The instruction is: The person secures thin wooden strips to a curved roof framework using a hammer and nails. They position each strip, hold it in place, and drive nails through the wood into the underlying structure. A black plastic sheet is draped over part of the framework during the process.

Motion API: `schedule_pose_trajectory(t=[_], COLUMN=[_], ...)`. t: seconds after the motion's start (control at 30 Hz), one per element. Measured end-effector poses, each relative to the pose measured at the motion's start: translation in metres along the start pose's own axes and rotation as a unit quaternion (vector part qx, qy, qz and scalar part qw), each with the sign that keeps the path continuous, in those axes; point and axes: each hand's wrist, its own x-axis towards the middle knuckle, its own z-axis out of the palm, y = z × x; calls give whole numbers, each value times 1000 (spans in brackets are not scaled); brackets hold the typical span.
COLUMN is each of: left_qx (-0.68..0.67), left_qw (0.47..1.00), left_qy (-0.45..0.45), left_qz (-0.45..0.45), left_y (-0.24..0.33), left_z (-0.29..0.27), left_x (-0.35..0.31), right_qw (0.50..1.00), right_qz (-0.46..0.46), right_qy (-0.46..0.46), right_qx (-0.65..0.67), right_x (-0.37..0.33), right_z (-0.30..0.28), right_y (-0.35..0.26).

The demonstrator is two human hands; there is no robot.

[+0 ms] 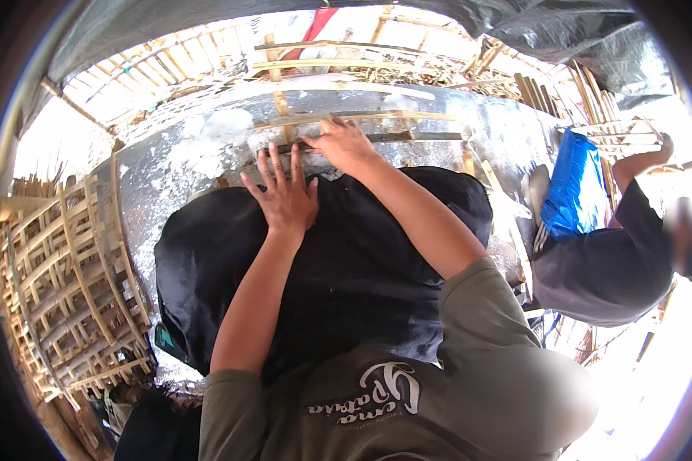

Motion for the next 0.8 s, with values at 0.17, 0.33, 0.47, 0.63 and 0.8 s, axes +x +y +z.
schedule_pose_trajectory(t=[0.17, 0.33, 0.47, 0.63, 0.8], left_qx=[2, 5, -4, -18, -26], left_qw=[1000, 1000, 1000, 1000, 1000], left_qy=[-24, -6, 1, -3, 7], left_qz=[-4, 6, 6, 2, 5], left_y=[4, -1, 0, 0, 0], left_z=[-5, 0, 0, -2, 0], left_x=[1, -1, -1, -2, -2], right_qw=[999, 998, 999, 999, 1000], right_qz=[23, 31, 30, 1, 7], right_qy=[-33, -42, -24, 26, 13], right_qx=[30, 33, 31, -20, -14], right_x=[0, 0, -2, -6, -6], right_z=[-1, -7, -7, 5, 1], right_y=[4, -2, -3, -1, -2])
